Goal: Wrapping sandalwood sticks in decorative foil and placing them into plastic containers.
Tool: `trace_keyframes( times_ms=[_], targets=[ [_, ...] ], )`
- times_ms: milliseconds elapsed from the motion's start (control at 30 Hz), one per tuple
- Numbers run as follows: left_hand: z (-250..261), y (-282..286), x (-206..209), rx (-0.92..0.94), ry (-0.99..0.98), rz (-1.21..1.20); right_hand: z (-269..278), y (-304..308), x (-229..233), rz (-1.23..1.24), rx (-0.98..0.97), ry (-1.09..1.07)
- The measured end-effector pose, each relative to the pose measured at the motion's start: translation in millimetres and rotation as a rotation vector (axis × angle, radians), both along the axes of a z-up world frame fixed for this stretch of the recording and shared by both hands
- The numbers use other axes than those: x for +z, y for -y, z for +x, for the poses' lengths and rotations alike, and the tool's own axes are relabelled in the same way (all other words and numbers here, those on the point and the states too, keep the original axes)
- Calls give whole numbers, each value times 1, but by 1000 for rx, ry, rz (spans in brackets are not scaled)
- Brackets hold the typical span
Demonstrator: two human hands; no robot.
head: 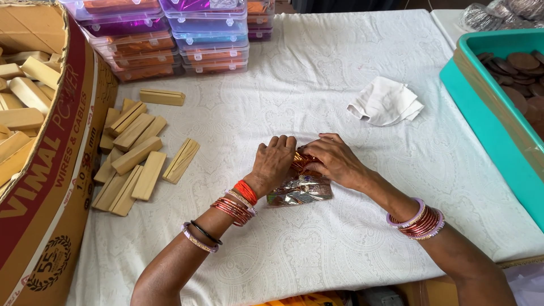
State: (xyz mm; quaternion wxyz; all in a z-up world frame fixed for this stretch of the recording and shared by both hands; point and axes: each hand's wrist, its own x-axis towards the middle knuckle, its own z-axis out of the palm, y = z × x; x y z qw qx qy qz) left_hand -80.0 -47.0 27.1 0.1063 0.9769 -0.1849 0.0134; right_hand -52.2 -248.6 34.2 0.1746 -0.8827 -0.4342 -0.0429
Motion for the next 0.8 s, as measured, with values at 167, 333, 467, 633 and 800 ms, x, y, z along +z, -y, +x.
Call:
trace_keyframes(
  times_ms=[167, 333, 467, 633, 800],
  targets=[
    [0, -4, 37, 10, -161, -18, -10, -2, -2, 64, 13, 89],
    [20, -11, 0, -9, -335, -94, -21, 1, -15, 111, 35, 231],
    [16, -12, -8, -51, -212, -137, -31, 1, -25, 126, 6, 366],
    [3, -6, -10, -94, -140, -70, -42, 7, -19, 95, -2, 371],
    [-15, -5, -7, -96, -24, -85, -39, 8, -5, 190, 5, 234]
  ],
)
